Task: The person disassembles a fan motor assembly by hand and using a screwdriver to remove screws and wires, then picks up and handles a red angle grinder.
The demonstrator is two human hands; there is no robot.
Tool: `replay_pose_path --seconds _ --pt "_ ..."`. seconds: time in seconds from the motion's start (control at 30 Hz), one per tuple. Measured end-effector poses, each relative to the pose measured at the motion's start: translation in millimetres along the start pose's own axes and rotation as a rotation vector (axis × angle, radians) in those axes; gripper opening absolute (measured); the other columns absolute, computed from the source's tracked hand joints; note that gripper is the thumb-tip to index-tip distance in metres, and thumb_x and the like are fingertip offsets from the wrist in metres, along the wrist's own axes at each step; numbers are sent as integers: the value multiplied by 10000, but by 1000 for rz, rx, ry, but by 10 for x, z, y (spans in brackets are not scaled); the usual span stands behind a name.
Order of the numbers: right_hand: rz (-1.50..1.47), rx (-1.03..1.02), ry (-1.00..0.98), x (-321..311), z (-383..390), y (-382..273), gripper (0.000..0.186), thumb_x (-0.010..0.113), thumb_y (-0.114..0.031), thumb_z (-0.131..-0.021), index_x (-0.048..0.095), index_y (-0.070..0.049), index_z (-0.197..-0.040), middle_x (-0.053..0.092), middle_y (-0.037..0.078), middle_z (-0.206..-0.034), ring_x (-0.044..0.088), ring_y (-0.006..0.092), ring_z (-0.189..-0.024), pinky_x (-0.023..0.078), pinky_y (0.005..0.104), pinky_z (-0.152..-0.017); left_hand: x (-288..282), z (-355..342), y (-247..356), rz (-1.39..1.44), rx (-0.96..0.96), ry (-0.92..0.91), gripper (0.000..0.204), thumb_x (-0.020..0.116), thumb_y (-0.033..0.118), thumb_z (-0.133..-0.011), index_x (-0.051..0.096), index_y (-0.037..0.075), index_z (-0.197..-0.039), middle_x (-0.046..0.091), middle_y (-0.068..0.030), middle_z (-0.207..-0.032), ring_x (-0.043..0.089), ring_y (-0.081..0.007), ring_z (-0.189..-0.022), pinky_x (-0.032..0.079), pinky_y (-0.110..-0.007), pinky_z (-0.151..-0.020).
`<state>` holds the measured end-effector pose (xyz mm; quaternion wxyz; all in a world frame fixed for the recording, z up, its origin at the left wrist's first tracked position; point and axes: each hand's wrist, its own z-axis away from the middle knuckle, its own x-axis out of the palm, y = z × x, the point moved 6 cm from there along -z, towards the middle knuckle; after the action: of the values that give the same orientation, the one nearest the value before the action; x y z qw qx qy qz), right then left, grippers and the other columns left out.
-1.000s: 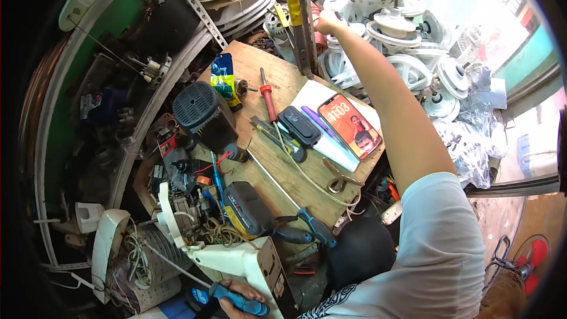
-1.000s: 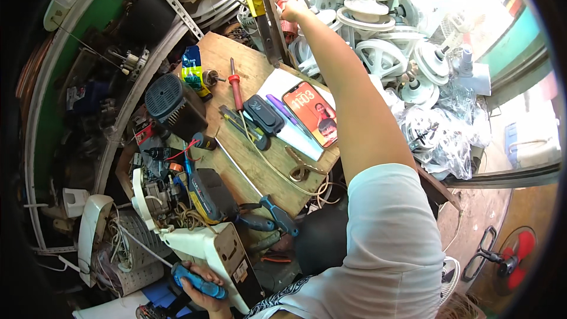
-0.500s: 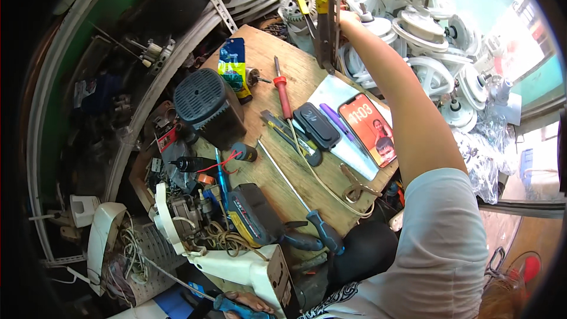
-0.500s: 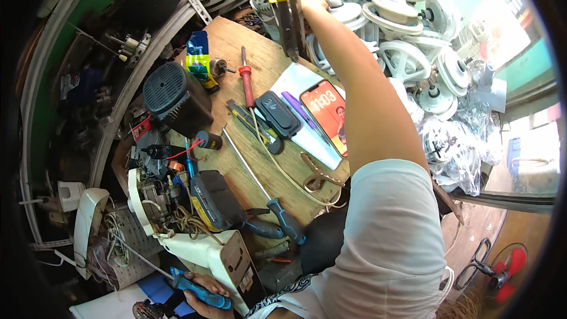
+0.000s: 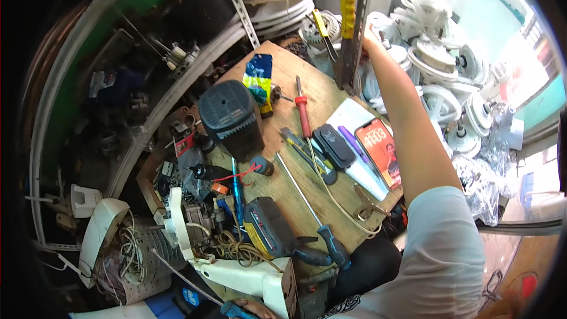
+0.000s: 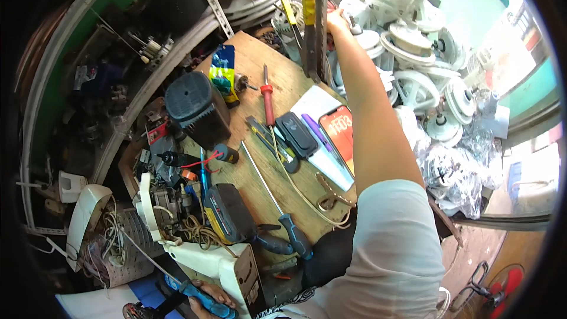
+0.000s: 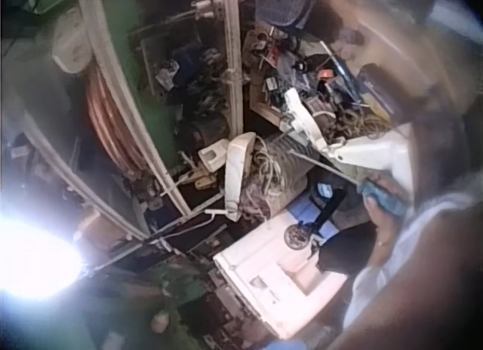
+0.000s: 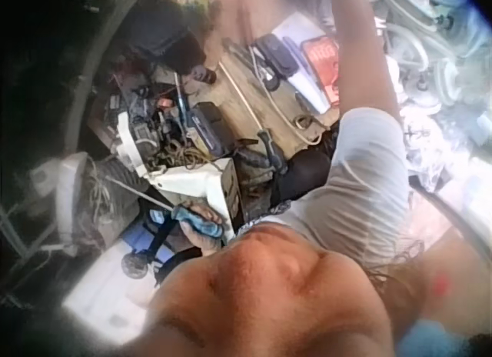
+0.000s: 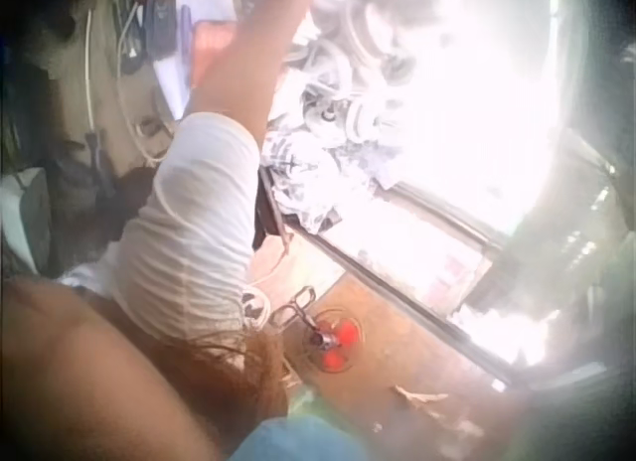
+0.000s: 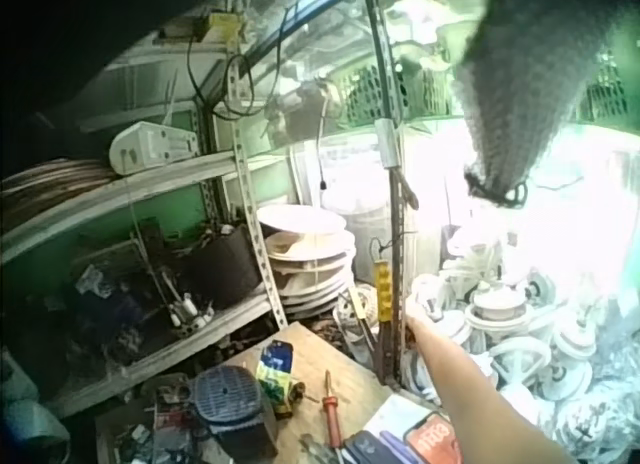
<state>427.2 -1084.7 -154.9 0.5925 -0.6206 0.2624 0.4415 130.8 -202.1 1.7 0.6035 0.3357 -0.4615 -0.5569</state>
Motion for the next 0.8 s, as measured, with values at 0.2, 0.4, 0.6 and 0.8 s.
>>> replay_pose_path --seconds 0.2,0.4,0.6,0.8 --pt "-133 40 -20 -121 112 -75 672 663 -438 -914 390 -86 -1416 603 228 -1244 653 352 -980 561 494 -844 -332 35 -278 5 138 199 698 473 661 -996 472 35 -1304 559 -81 -722 514 -197 -514 460 -329 -422" --pt "-562 6 -42 -395 246 56 659 708 -400 -911 363 -99 -1384 612 214 -1170 658 336 -878 573 491 -782 -298 -54 -275 36 205 163 663 451 609 -1019 484 3 -1285 548 -89 -714 518 -196 -528 460 -320 -434" --pt "-1074 -271 37 -828 760 -327 702 764 -353 -895 318 -115 -1382 638 192 -1058 666 323 -810 588 484 -721 -138 60 -235 55 113 232 659 444 621 -1020 473 16 -1281 536 -82 -733 517 -194 -574 476 -302 -511" --pt "-1578 -365 -447 -1884 1289 -333 405 735 -165 -805 511 -87 -1134 620 71 -822 654 224 -649 584 423 -561 3 48 -98 69 131 -38 624 544 594 -994 452 67 -1317 575 -85 -822 555 -195 -678 516 -331 -595"
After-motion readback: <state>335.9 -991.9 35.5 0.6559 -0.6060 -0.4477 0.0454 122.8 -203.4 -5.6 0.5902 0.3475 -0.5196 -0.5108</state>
